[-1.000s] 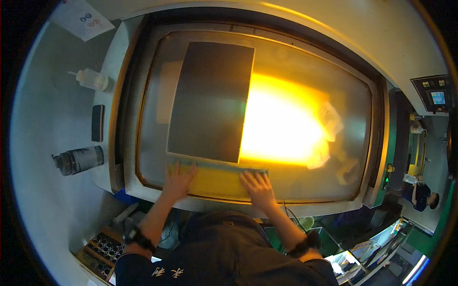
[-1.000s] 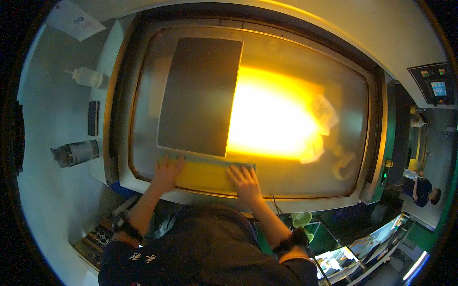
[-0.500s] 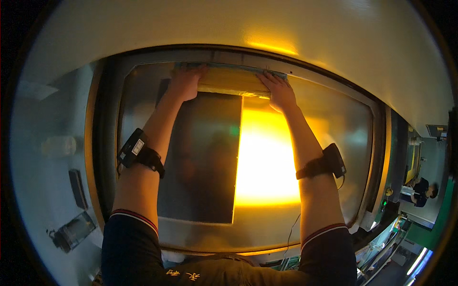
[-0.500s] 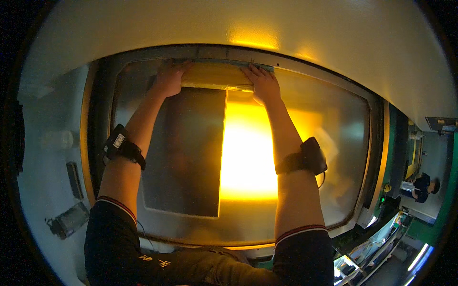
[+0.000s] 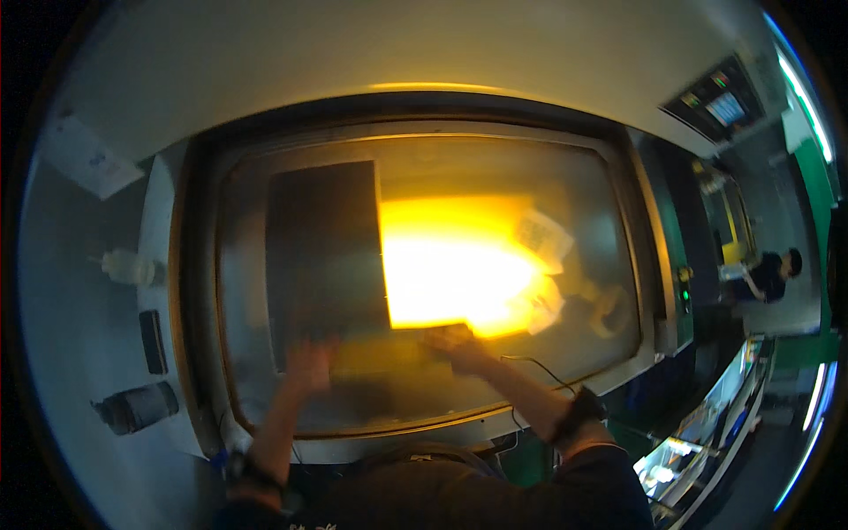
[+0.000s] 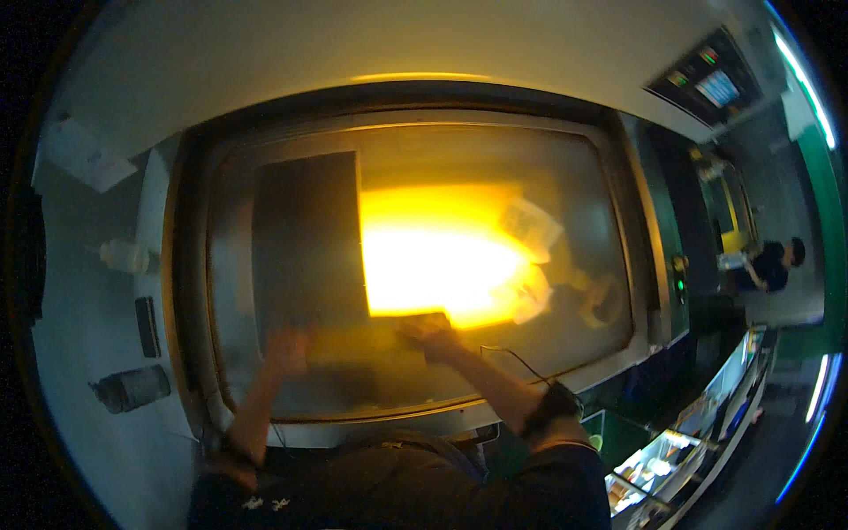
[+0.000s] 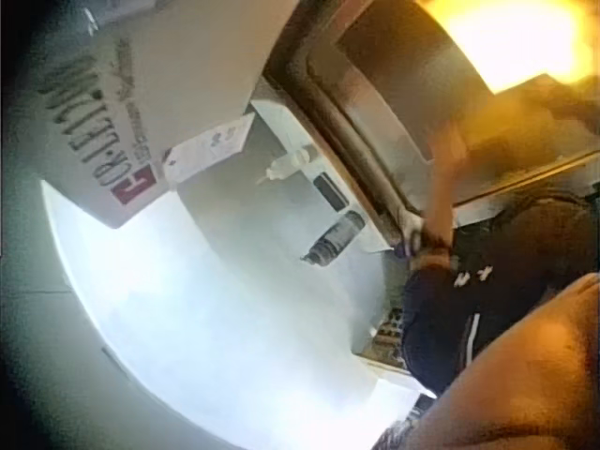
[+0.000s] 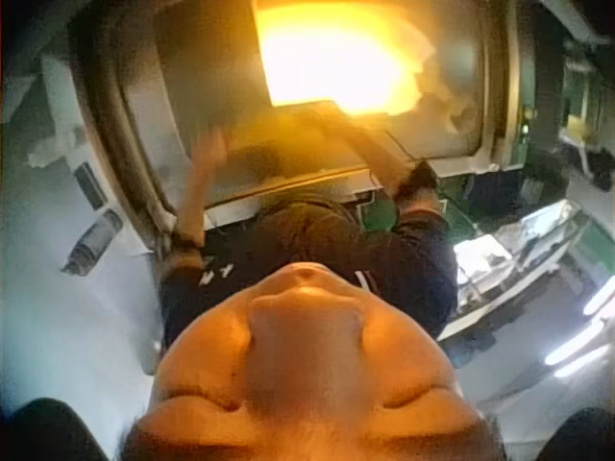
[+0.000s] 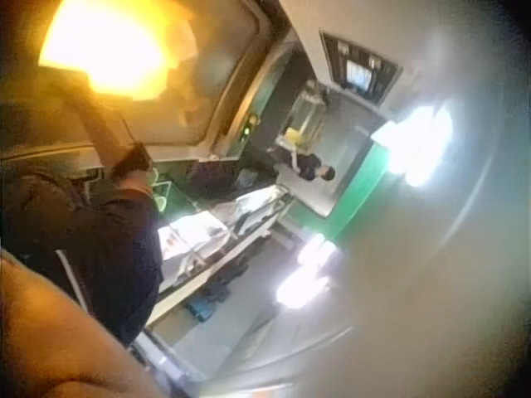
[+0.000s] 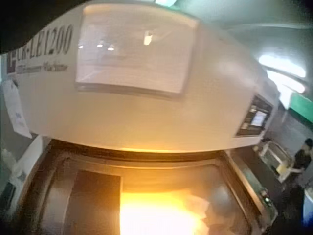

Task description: Placing industrial plates into an LED exposure machine, flattening them with a squeegee, and removing them after processing.

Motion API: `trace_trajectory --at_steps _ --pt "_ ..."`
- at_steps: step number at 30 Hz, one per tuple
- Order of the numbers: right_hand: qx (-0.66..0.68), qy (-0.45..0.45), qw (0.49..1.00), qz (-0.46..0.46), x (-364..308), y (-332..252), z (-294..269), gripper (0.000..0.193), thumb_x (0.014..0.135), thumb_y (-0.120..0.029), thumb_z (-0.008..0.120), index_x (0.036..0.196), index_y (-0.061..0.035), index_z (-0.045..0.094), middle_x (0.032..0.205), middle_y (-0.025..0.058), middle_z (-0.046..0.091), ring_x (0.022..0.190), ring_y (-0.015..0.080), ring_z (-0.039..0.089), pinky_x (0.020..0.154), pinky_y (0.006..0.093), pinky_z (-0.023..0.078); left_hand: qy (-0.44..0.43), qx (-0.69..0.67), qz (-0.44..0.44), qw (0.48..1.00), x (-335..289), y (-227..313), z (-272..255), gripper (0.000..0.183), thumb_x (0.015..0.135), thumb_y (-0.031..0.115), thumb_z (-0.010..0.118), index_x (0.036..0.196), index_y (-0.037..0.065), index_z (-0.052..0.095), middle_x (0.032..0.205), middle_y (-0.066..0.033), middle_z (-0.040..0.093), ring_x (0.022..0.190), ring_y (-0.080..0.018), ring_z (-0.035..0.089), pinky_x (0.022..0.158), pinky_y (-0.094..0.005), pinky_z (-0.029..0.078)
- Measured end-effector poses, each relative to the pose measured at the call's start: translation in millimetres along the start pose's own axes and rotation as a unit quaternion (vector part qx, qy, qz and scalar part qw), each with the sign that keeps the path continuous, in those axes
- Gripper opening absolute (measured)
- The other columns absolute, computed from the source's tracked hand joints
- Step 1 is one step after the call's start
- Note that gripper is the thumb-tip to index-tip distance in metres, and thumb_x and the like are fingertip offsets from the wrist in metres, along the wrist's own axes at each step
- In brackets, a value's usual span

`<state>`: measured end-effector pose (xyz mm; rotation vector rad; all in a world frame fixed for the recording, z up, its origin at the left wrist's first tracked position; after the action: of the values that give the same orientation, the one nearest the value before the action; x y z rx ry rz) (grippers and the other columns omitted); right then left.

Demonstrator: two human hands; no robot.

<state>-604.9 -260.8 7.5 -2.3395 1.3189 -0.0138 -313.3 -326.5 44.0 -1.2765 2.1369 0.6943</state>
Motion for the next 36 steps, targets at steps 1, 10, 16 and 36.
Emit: trace_trajectory --at_steps 1,10,16,36 --pt "-0.034 0.027 0.995 -0.086 -41 -36 24 0.061 0.08 -0.005 0.058 0.14 -0.0168 0.049 0.144 0.0059 0.05 0.121 0.0248 0.055 0.099 0.0483 0.045 -0.052 -0.062 -0.008 0.997 -24 -14 92 0.084 0.075 0.02 0.074 0.149 0.026 0.034 0.15 -0.0033 0.043 0.138 -0.0402 0.037 0.11 -0.0655 0.027" --pt "0.176 -0.063 0.982 0.001 -126 -64 11 0.062 0.076 -0.027 0.067 0.136 -0.0166 0.054 0.131 0.0063 0.06 0.113 0.0265 0.062 0.093 0.0427 0.049 0.014 -0.079 0.037 0.996 -94 61 95 0.072 0.073 0.011 0.067 0.141 0.023 0.049 0.133 -0.008 0.06 0.119 -0.0345 0.058 0.099 -0.0433 0.048" --pt "0.122 0.166 0.961 0.185 -294 165 -38 0.061 0.076 -0.039 0.071 0.132 -0.0202 0.058 0.121 0.012 0.065 0.112 0.0315 0.062 0.095 0.0438 0.049 0.026 -0.063 -0.036 0.997 -81 202 117 0.064 0.074 0.007 0.06 0.136 0.02 0.055 0.12 -0.0195 0.064 0.107 -0.0369 0.063 0.091 -0.0463 0.051" --pt "0.011 0.192 0.663 0.724 -615 444 -164 0.11 0.069 -0.072 0.068 0.153 -0.0165 0.023 0.16 0.0034 0.022 0.148 0.0274 0.018 0.113 0.0687 0.017 0.096 -0.076 0.032 0.992 -51 357 110 0.068 0.075 0.022 0.067 0.14 0.015 0.048 0.138 -0.0104 0.055 0.122 -0.034 0.056 0.101 -0.0457 0.046"
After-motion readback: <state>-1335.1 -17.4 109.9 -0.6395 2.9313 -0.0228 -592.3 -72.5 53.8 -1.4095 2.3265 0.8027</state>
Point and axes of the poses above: each hand's wrist, its own x-axis towards the middle knuckle, its own z-axis out of the palm, y = z × x, the point moved 6 cm from there along x, towards the middle knuckle
